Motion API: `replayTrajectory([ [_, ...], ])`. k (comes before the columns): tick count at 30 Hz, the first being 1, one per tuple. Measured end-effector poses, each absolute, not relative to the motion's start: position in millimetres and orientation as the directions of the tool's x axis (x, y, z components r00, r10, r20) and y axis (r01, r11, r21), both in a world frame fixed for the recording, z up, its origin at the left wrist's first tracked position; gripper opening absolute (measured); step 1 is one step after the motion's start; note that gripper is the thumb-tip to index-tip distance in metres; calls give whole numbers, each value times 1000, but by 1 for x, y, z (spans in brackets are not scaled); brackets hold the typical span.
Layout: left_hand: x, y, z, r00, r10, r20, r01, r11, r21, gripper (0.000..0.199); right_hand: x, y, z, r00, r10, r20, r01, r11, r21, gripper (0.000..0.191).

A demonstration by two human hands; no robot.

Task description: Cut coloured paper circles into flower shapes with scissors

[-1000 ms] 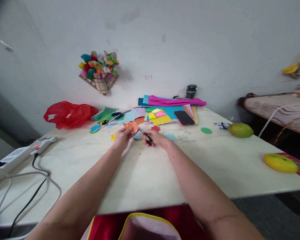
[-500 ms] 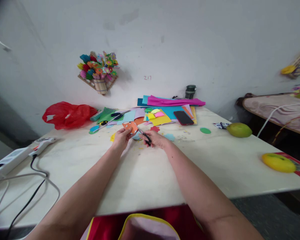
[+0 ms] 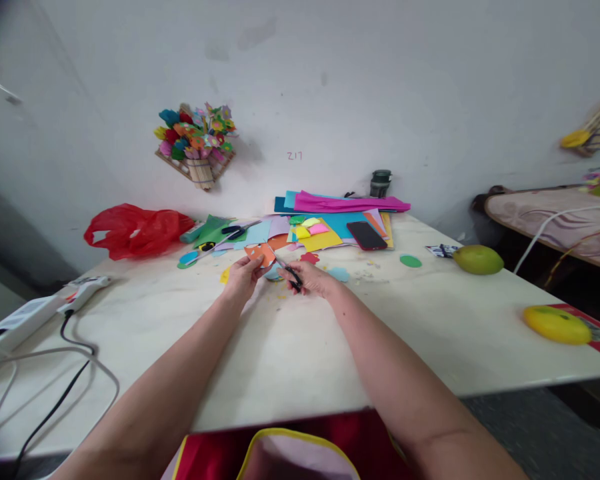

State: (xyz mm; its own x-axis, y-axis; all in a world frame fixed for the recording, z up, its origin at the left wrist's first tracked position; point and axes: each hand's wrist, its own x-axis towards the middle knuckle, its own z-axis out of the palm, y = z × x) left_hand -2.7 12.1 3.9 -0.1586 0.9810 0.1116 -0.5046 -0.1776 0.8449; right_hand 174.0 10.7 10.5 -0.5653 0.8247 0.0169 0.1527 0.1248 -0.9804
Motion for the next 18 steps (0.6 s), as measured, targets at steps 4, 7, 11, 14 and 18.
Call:
replayTrajectory([
  [4,-2,12,5,-163,982,94,-505,-165,847,24,174,11,11,-559,829,14,162,126,-979,30],
  [7,-2,11,5,-161,983,93,-509,-163,845,24,173,11,12,-558,830,-4,172,111,-979,25],
  [11,-3,12,5,-160,983,86,-521,-158,839,21,173,10,14,-562,827,-5,173,112,-978,23],
  [14,-3,13,4,-148,985,90,-522,-155,839,19,173,10,15,-565,825,4,174,124,-977,25],
  [18,-3,13,4,-143,985,93,-518,-154,842,17,174,11,14,-560,829,5,185,131,-974,27],
])
